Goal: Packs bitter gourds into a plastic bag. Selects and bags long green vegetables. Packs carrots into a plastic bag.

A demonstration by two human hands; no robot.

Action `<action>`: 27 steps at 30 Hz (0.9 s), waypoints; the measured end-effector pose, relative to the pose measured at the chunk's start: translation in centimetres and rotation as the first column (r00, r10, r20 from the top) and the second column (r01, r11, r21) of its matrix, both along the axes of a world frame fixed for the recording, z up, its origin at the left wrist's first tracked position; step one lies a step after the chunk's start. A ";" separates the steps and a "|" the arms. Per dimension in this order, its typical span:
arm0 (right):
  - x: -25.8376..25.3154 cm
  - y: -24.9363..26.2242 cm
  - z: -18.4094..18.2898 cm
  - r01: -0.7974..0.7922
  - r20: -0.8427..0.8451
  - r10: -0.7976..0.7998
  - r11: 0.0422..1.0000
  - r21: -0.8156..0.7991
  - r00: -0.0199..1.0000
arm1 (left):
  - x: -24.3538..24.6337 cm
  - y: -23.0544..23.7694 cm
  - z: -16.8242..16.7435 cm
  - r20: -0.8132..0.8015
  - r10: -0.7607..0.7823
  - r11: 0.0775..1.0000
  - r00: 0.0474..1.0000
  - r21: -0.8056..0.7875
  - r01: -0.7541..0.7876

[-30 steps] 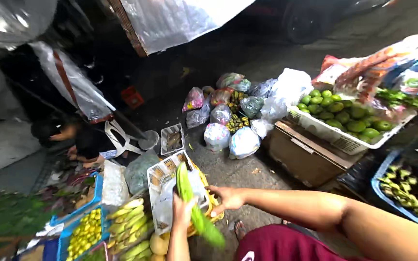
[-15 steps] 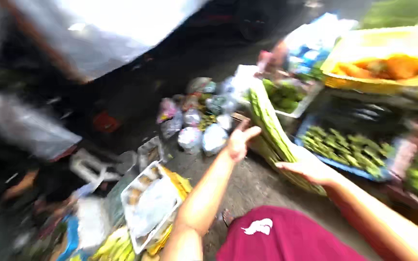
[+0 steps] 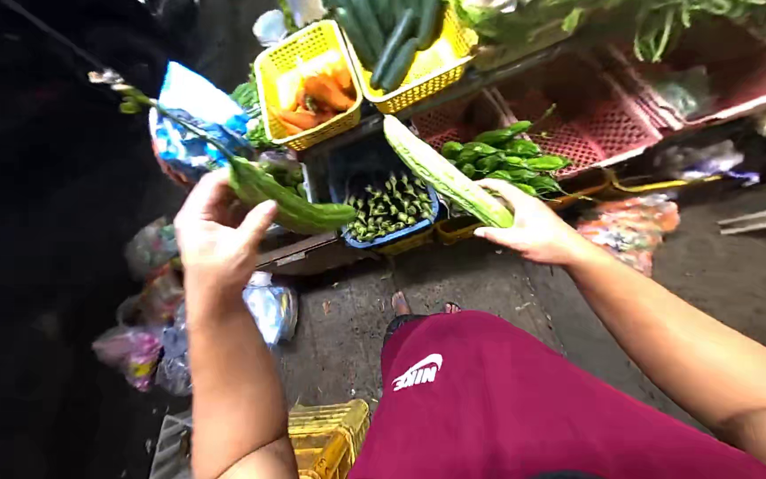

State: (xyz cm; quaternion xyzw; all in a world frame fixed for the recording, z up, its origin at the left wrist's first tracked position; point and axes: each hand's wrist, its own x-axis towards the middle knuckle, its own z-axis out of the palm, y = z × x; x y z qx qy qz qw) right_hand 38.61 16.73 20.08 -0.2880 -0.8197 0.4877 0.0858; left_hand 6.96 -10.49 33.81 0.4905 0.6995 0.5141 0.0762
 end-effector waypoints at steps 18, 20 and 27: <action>-0.2 4.6 -3.3 0.669 0.093 -0.753 0.513 -0.537 0.652 | -8.1 26.1 -19.1 -0.327 -0.437 0.899 0.838 -0.142 0.414; 0.3 3.9 -3.6 0.657 0.083 -0.796 0.430 -0.619 0.599 | -7.8 29.8 -21.9 -0.385 -0.546 0.837 0.744 -0.206 0.507; 0.8 5.7 -4.4 0.665 0.065 -0.838 0.380 -0.643 0.542 | -5.5 38.9 -31.6 -0.402 -0.775 0.632 0.488 -0.489 0.601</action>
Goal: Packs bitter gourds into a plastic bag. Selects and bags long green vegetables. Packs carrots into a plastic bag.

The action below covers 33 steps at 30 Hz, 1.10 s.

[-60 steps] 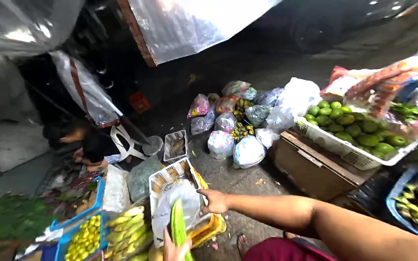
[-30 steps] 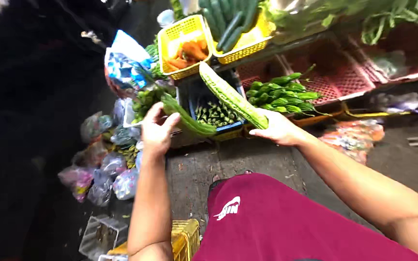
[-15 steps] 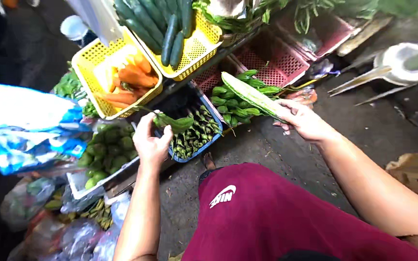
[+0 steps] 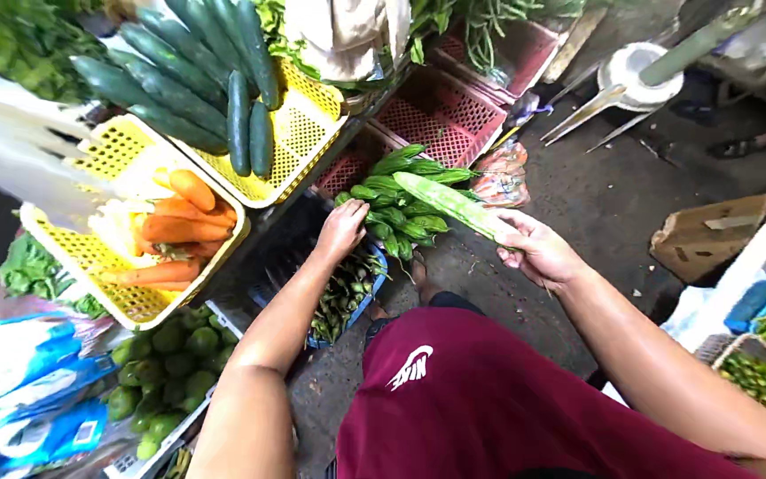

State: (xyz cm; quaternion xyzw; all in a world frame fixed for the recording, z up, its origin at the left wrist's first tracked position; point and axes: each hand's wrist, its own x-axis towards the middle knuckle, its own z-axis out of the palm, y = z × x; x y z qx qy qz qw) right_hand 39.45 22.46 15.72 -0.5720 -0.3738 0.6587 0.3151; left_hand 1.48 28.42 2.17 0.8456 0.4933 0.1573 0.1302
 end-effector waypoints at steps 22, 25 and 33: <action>-20.3 23.0 -13.2 -0.916 0.808 0.581 0.261 -0.303 -0.102 | 7.3 -8.9 0.7 0.256 0.878 0.477 0.405 -0.551 -0.685; -20.4 23.1 -13.6 -0.917 0.796 0.602 0.282 -0.281 -0.059 | 7.7 -11.6 2.4 0.314 0.870 0.493 0.380 -0.539 -0.683; -8.0 16.4 -4.8 -0.870 0.544 0.680 0.397 0.291 0.492 | 9.3 -2.5 6.9 0.560 0.615 0.786 0.555 -0.384 -0.484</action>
